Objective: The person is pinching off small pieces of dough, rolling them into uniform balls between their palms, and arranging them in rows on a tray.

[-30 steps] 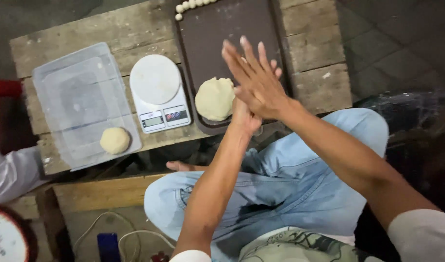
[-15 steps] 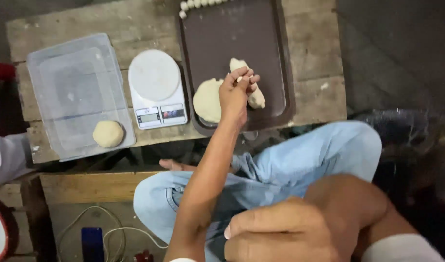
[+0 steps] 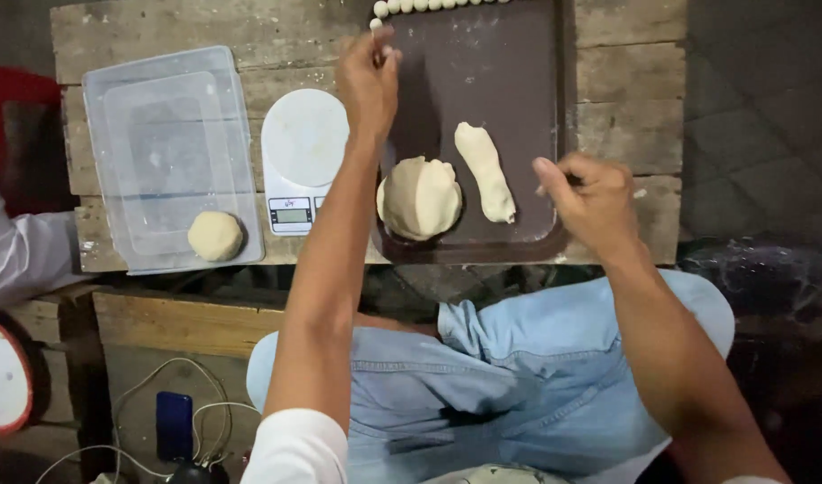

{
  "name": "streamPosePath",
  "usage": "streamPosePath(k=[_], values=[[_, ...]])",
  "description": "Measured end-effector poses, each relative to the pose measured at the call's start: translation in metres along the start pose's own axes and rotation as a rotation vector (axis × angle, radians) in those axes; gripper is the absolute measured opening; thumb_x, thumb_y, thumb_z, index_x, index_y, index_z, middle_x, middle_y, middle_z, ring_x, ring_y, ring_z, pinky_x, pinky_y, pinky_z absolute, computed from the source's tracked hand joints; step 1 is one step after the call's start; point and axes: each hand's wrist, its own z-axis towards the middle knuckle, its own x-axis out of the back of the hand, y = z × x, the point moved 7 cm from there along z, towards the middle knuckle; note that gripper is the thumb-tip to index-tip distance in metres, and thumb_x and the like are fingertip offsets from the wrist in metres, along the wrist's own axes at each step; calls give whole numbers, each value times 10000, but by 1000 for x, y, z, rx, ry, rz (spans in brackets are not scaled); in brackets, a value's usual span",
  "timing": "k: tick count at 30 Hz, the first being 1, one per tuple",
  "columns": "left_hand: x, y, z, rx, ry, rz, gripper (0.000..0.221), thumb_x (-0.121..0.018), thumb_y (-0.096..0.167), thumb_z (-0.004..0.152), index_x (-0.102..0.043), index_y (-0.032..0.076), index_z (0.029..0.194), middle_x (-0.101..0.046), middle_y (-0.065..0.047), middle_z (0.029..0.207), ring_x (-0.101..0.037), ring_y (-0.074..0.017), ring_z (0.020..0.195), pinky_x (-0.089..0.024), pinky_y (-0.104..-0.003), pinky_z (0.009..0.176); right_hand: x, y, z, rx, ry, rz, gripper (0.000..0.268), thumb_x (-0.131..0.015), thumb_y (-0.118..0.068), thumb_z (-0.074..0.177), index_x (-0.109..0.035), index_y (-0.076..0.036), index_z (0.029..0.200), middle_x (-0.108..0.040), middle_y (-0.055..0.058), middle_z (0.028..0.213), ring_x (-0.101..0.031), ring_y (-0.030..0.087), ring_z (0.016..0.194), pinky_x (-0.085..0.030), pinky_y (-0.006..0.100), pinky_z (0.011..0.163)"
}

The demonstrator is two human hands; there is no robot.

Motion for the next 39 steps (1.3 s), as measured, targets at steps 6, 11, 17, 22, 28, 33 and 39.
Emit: streamPosePath(k=[6, 11, 17, 22, 28, 33, 39], values=[[-18, 14, 34, -376, 12, 184, 384, -708, -48, 851, -649, 102, 1200, -727, -44, 1025, -627, -249, 881, -509, -368, 852, -6, 53, 15, -344, -36, -122, 256, -726, -243, 1044, -757, -35, 898, -720, -1, 757, -538, 105, 585, -454, 241, 587], [-28, 10, 40, -481, 20, 354, 249, -697, -72, 785, -608, 43, 987, -611, -94, 952, -594, -314, 822, -487, -438, 761, -14, 46, 28, -284, -60, -63, 255, -726, -192, 1035, -735, 20, 894, -738, 54, 788, -553, 117, 586, -447, 241, 567], [-30, -5, 36, -525, 7, 436, 323, -784, -27, 781, -652, 55, 1064, -638, -120, 1060, -619, -368, 926, -519, -469, 833, -13, 44, 28, -235, -50, -22, 246, -743, -143, 1041, -719, 36, 873, -716, 67, 765, -500, 112, 557, -410, 237, 537], [-19, 27, 37, -521, 2, 343, 354, -742, -111, 768, -646, 66, 1059, -602, -74, 1094, -582, -326, 997, -497, -447, 896, -12, 46, 31, -266, -44, -35, 262, -733, -177, 1029, -728, 24, 862, -704, 51, 746, -488, 112, 567, -410, 240, 553], [-19, 23, 37, -493, 2, 385, 403, -843, -25, 749, -638, 86, 1078, -547, -64, 1144, -541, -292, 1016, -503, -411, 904, -11, 47, 31, -325, -53, -44, 252, -730, -198, 1010, -738, 7, 863, -716, 40, 758, -523, 107, 575, -430, 240, 553], [-23, 8, 39, -419, 18, 484, 429, -903, 93, 780, -591, 98, 1075, -511, -74, 1133, -530, -305, 983, -498, -436, 870, -15, 45, 32, -243, -58, -9, 212, -728, -141, 1002, -737, 34, 882, -728, 66, 769, -511, 103, 559, -420, 229, 531], [-19, 3, 37, -399, 32, 428, 349, -781, -13, 794, -585, 85, 1066, -518, -86, 1117, -559, -324, 969, -503, -427, 875, -17, 52, 30, -304, -82, -35, 235, -741, -205, 1000, -751, 6, 898, -730, 47, 753, -514, 105, 548, -420, 236, 521]])
